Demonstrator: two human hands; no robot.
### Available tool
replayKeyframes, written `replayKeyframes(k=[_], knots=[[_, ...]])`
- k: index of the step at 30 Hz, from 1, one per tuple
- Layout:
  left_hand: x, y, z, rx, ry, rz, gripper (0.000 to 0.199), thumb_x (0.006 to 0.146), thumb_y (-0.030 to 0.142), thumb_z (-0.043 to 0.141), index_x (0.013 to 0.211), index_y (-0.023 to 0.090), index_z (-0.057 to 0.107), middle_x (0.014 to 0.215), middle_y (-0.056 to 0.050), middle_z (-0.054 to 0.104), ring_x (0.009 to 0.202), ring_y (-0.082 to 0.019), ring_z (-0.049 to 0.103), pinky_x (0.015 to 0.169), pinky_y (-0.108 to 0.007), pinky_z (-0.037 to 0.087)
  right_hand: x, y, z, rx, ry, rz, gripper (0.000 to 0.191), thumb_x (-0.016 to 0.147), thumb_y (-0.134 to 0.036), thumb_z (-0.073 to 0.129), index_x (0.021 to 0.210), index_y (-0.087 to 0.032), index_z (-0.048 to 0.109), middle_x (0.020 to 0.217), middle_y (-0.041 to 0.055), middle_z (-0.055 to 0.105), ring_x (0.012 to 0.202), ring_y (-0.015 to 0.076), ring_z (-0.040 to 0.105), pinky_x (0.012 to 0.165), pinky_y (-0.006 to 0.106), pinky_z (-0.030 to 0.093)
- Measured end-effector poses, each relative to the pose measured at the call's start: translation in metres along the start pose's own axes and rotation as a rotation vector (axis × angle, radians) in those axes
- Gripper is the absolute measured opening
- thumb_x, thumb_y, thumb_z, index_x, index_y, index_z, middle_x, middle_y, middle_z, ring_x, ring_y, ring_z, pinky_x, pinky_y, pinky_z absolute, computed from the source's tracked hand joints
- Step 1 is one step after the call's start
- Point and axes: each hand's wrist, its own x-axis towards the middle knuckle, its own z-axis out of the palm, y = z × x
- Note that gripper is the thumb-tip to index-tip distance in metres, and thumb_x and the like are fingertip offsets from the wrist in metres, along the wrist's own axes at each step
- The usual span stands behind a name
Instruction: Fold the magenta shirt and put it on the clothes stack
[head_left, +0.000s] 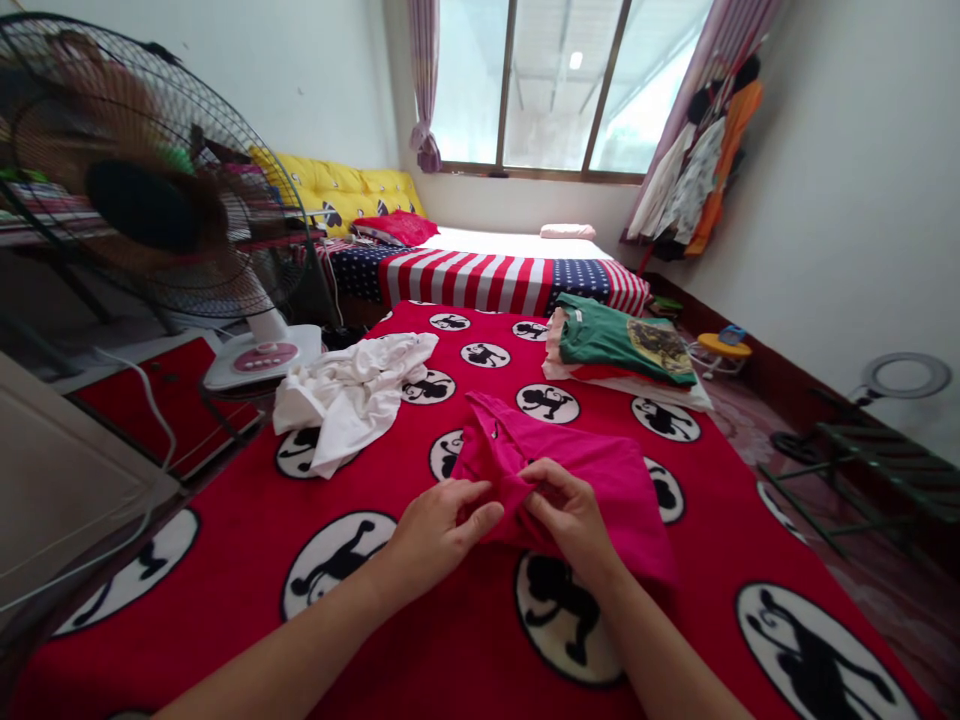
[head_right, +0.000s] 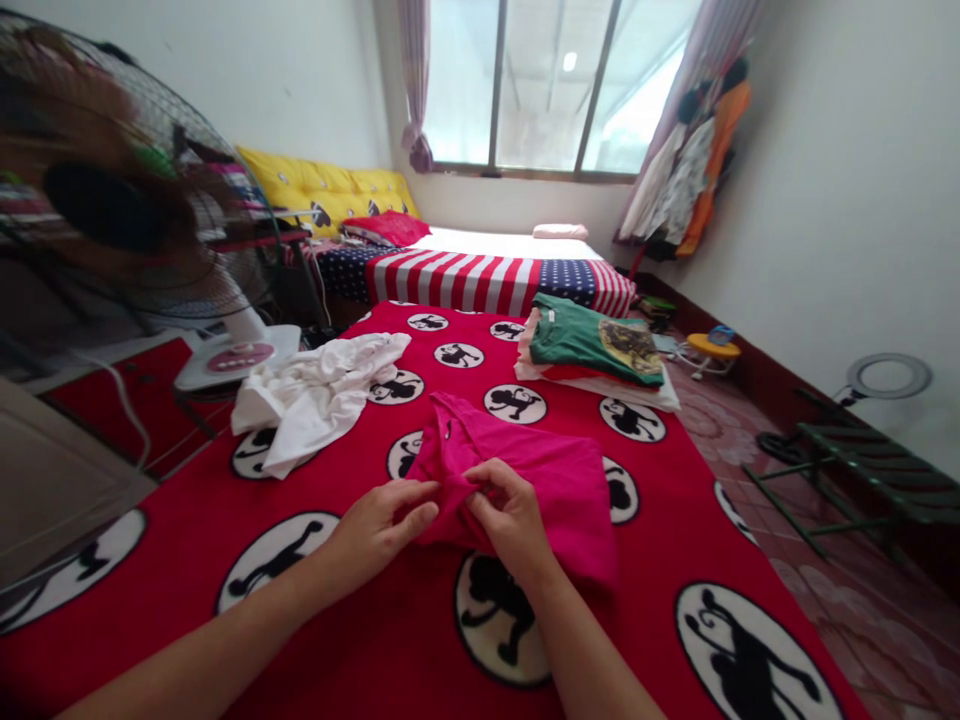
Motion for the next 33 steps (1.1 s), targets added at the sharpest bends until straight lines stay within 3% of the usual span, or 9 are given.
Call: replayKeyframes(k=[5,11,14,17,21,24,27,31,33], knots=[[0.007,-0.006,0.005,-0.269,-0.173,-0.137,0.021,0.075,0.035,0.067,0.084,0.016,0.070,0.066,0.001,0.063,0.059,-0.014,0.053,0.052,-0.021,0.037,-0.002,0.003,0.001,-0.013,0.006,0.027,0.010,0.078,-0.027,0.065,0.084,-0.019,0.065,0.079,0.0006,0.059,0.073,0.0136,0.055,0.066,0.024,0.045],[-0.007,-0.025,-0.011,-0.365,-0.077,-0.196,0.020,0.071,0.032,0.073,0.078,0.015,0.066,0.069,0.000,0.063,0.062,-0.012,0.053,0.057,-0.021,0.038,-0.005,-0.001,0.002,-0.018,0.012,0.093,0.020,0.080,-0.028,0.063,0.098,-0.020,0.059,0.090,0.0016,0.058,0.071,0.0123,0.055,0.060,0.022,0.045],[-0.012,-0.034,-0.019,-0.454,-0.062,-0.236,0.024,0.070,0.035,0.074,0.076,0.015,0.062,0.070,0.000,0.062,0.062,-0.012,0.054,0.059,-0.022,0.040,-0.006,-0.014,0.000,-0.249,-0.080,-0.010,0.022,0.077,-0.025,0.068,0.097,-0.022,0.058,0.102,0.0025,0.056,0.072,0.0118,0.055,0.061,0.023,0.045],[-0.013,-0.038,-0.020,-0.485,-0.076,-0.240,0.030,0.065,0.033,0.078,0.082,0.015,0.060,0.073,0.000,0.062,0.063,-0.012,0.055,0.059,-0.021,0.041,-0.009,-0.024,-0.005,-0.597,-0.234,-0.091,0.028,0.070,-0.016,0.073,0.093,-0.023,0.059,0.095,0.0002,0.059,0.075,0.0139,0.054,0.067,0.026,0.043],[-0.013,-0.033,-0.023,-0.284,-0.047,-0.151,0.038,0.063,0.020,0.077,0.096,0.018,0.059,0.076,0.001,0.061,0.065,-0.012,0.055,0.059,-0.022,0.042,-0.013,-0.023,-0.014,-0.728,-0.327,-0.146,0.023,0.074,-0.002,0.057,0.084,-0.023,0.059,0.084,-0.0013,0.060,0.079,0.0142,0.054,0.069,0.025,0.039],[-0.015,-0.024,-0.030,0.043,0.046,0.076,0.029,0.068,0.004,0.059,0.093,0.019,0.061,0.083,0.000,0.061,0.079,-0.015,0.056,0.072,-0.025,0.042,-0.014,-0.020,-0.020,-0.634,-0.317,-0.176,0.024,0.076,0.001,0.051,0.081,-0.022,0.058,0.083,-0.0014,0.059,0.076,0.0120,0.054,0.068,0.023,0.038],[-0.019,-0.016,-0.039,0.259,0.005,0.160,0.034,0.066,-0.003,0.049,0.087,0.021,0.061,0.084,0.000,0.060,0.085,-0.016,0.054,0.076,-0.026,0.040,-0.016,-0.021,-0.022,-0.641,-0.338,-0.160,0.027,0.073,0.002,0.050,0.080,-0.022,0.059,0.082,-0.0017,0.058,0.073,0.0109,0.054,0.065,0.022,0.037],[-0.023,-0.014,-0.043,0.288,-0.147,0.023,0.014,0.069,0.018,0.068,0.080,0.020,0.060,0.082,0.000,0.058,0.078,-0.016,0.053,0.069,-0.025,0.040,-0.018,-0.023,-0.018,-0.757,-0.433,-0.098,0.024,0.071,-0.001,0.053,0.079,-0.023,0.062,0.080,-0.0024,0.058,0.066,0.0102,0.051,0.059,0.022,0.034],[-0.023,-0.015,-0.040,0.235,-0.149,-0.031,0.018,0.076,0.034,0.068,0.074,0.019,0.059,0.079,0.000,0.057,0.073,-0.016,0.053,0.066,-0.025,0.040,-0.018,-0.024,-0.014,-0.775,-0.424,-0.093,0.018,0.074,-0.006,0.056,0.079,-0.022,0.061,0.079,-0.0024,0.058,0.067,0.0107,0.051,0.060,0.023,0.033]])
